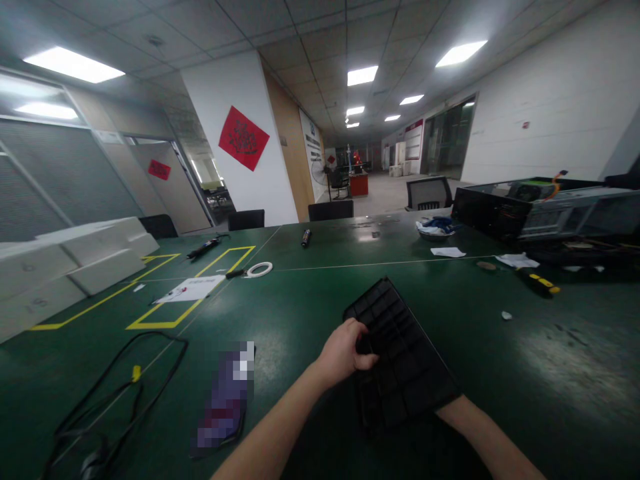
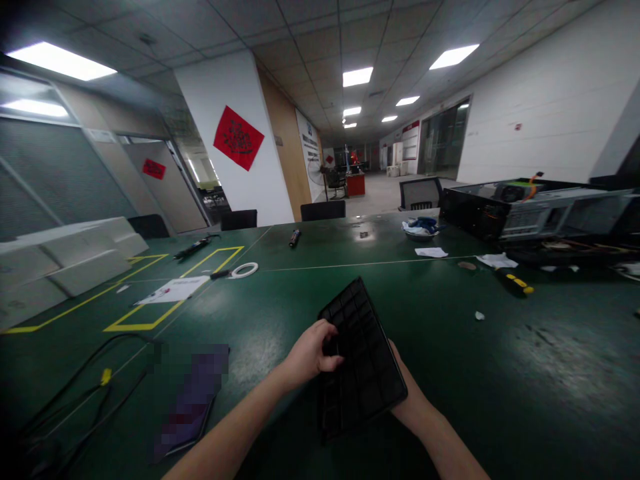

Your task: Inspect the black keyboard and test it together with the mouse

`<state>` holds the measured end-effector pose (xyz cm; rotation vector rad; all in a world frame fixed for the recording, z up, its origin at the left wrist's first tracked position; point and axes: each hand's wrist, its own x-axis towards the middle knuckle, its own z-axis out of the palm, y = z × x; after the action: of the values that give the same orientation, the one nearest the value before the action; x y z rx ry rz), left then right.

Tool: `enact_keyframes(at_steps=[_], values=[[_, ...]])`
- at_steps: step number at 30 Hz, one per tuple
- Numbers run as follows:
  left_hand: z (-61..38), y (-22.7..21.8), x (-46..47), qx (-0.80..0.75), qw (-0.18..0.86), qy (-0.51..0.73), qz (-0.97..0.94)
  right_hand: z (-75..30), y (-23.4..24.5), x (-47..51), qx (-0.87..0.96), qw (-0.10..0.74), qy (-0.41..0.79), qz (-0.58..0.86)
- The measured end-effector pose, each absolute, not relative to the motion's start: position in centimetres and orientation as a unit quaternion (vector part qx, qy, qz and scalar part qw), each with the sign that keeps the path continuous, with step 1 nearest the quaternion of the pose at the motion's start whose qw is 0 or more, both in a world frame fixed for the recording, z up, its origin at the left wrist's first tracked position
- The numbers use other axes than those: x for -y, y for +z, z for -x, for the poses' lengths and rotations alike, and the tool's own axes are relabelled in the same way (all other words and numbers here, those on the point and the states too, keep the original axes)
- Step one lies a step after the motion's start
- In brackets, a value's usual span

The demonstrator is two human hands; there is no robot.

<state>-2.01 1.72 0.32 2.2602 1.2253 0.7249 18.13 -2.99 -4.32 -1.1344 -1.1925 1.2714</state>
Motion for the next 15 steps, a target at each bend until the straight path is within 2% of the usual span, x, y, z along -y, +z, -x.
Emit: enact_keyframes(at_steps=[4,8,15], values=[[7.0,2.4,-5.5,-0.541,0.163,0.258,-0.783,-18.6,-3.6,2.9,0.598,0.418,0.474,0.493],[14.0,4.7,-9.4,-0.733,0.050,0.112,-0.669,-18.8,-3.4,2.9,0.671,0.315,0.407,0.534],[20.4,3.7,-10.3,-0.823,0.019,0.061,-0.565,-18.4,-4.0,2.9,0.684,0.303,0.393,0.535]])
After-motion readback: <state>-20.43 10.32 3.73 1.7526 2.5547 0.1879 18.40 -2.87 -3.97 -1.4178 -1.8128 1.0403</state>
